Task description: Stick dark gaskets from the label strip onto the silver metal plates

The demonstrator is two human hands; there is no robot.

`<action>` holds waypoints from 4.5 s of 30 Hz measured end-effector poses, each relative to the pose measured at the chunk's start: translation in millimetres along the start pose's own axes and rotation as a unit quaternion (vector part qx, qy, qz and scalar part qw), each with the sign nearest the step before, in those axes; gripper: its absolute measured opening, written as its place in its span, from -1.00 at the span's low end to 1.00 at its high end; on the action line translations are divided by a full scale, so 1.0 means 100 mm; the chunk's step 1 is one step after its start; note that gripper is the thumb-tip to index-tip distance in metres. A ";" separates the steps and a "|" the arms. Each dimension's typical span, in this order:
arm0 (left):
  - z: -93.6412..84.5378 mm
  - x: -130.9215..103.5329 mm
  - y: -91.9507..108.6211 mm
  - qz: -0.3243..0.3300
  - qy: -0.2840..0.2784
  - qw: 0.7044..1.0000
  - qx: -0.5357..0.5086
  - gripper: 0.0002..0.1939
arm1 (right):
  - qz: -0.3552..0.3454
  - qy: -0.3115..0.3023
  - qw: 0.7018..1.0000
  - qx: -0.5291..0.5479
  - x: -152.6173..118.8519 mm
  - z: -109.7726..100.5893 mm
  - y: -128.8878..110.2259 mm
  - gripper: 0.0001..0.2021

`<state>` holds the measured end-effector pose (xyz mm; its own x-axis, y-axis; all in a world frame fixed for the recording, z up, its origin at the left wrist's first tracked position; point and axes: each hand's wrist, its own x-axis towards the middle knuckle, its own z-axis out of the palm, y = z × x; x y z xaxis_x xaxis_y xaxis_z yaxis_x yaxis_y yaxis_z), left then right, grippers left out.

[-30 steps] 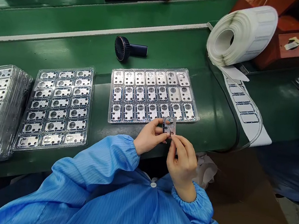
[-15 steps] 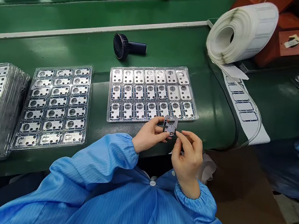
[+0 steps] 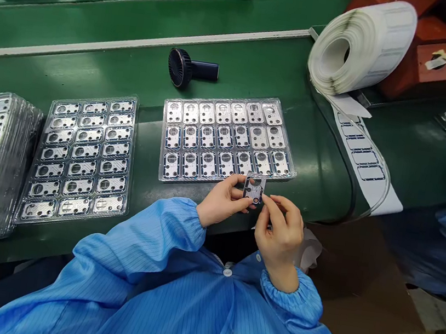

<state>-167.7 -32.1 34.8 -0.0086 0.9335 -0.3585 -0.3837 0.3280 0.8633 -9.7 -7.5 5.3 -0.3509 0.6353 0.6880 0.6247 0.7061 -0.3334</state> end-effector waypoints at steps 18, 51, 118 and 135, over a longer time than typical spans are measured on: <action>0.00 -0.01 0.02 0.006 -0.009 1.000 0.002 -0.56 | -0.017 -0.009 0.996 -0.085 0.00 0.03 0.04 -0.60; 0.08 -0.03 -0.06 0.040 0.026 0.996 0.071 -0.72 | 0.098 0.004 0.967 0.235 0.28 -0.06 -0.05 -0.98; 0.03 -0.04 -0.05 0.033 -0.051 0.995 0.081 -0.52 | 0.188 -0.097 0.945 0.250 0.30 -0.10 0.21 -0.82; 0.01 -0.04 -0.05 0.055 -0.054 0.992 0.100 -0.54 | 0.305 -0.090 0.877 0.361 0.30 -0.13 0.10 -0.81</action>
<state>-164.2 -37.6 32.3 0.0634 0.9716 -0.2281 -0.1939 0.2362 0.9522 -4.7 14.8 31.3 -0.2499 0.9567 0.1493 0.1526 0.1912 -0.9696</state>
